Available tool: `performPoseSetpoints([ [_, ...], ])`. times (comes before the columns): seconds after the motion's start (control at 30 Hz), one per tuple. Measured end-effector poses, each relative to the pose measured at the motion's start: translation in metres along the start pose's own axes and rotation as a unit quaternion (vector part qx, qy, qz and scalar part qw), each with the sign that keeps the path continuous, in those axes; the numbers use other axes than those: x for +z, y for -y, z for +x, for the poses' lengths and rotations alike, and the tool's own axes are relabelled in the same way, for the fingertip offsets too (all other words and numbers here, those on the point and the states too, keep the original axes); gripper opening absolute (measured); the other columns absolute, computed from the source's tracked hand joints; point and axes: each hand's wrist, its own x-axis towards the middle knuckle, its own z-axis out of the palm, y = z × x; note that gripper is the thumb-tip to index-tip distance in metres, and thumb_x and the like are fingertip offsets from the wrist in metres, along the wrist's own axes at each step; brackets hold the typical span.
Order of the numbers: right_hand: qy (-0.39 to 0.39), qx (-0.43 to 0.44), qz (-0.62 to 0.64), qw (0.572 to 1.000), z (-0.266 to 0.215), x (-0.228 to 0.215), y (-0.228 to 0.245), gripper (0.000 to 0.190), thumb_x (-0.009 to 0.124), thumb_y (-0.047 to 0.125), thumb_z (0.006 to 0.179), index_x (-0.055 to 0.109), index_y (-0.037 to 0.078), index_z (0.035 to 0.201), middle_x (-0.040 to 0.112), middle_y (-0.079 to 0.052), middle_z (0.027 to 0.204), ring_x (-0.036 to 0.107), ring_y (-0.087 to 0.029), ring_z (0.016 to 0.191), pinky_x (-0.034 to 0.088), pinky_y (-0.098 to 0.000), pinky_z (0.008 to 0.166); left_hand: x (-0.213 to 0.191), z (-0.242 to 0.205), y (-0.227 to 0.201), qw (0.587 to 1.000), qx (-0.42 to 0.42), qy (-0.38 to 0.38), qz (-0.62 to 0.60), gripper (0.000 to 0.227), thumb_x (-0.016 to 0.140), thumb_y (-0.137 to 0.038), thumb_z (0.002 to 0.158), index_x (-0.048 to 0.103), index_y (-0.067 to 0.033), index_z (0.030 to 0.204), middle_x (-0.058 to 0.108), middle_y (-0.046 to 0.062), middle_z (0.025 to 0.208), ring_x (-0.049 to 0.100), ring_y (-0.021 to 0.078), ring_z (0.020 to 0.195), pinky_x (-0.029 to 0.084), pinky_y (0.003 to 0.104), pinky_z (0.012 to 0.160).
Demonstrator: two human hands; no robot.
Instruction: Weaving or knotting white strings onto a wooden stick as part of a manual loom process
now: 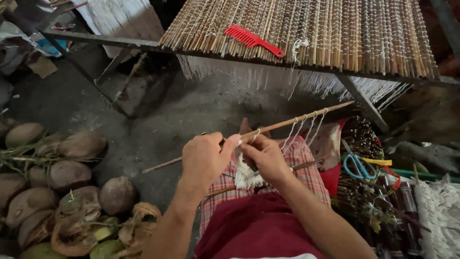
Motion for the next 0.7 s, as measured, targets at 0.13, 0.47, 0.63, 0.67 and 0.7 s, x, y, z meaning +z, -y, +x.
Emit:
performPoseSetpoints([
  [0.13,0.013,-0.026,0.018,0.999,0.002,-0.004,0.014,0.012,0.076,0.003,0.090,0.069,-0.003,0.082,0.058,-0.019,0.048,0.056,-0.023,0.037,0.043,-0.0304,0.032,-0.001,-0.002,0.004,1.000,0.010,-0.011,0.009,0.062,0.055,-0.058,0.100,0.065,-0.0094,0.063,0.057,0.009,0.050,0.063,0.0310,0.051,0.051,0.038,0.052],
  [0.47,-0.006,-0.001,0.049,0.999,-0.002,-0.004,0.020,0.013,0.071,0.003,0.093,0.065,-0.009,0.093,0.069,-0.029,0.063,0.072,-0.035,0.049,0.055,-0.0402,0.033,-0.009,-0.006,-0.005,0.999,-0.019,0.001,-0.030,0.057,0.056,-0.058,0.100,0.076,-0.0095,0.077,0.070,0.014,0.065,0.069,0.0295,0.060,0.054,0.036,0.058],
  [0.63,-0.019,0.016,0.058,0.998,0.001,-0.006,0.013,0.015,0.065,0.008,0.099,0.059,-0.006,0.096,0.068,-0.032,0.062,0.071,-0.040,0.046,0.055,-0.0451,0.031,0.001,-0.006,-0.001,1.000,-0.010,-0.009,-0.026,0.056,0.058,-0.058,0.100,0.080,-0.0102,0.083,0.073,0.013,0.068,0.070,0.0288,0.061,0.055,0.036,0.058],
  [0.67,-0.029,0.016,0.060,0.998,0.001,-0.006,0.013,0.016,0.063,0.008,0.101,0.058,-0.006,0.098,0.067,-0.032,0.062,0.071,-0.040,0.046,0.054,-0.0446,0.030,0.005,-0.005,0.001,1.000,-0.009,-0.006,-0.025,0.056,0.058,-0.059,0.099,0.080,-0.0101,0.085,0.072,0.012,0.067,0.071,0.0302,0.064,0.055,0.038,0.059],
  [0.7,-0.038,0.017,0.061,0.997,0.001,-0.005,0.013,0.016,0.061,0.009,0.102,0.056,-0.006,0.100,0.066,-0.032,0.063,0.070,-0.041,0.047,0.053,-0.0440,0.029,0.008,-0.005,0.003,1.000,-0.008,-0.004,-0.024,0.055,0.059,-0.060,0.098,0.080,-0.0100,0.087,0.072,0.012,0.067,0.072,0.0317,0.067,0.056,0.041,0.061],
])
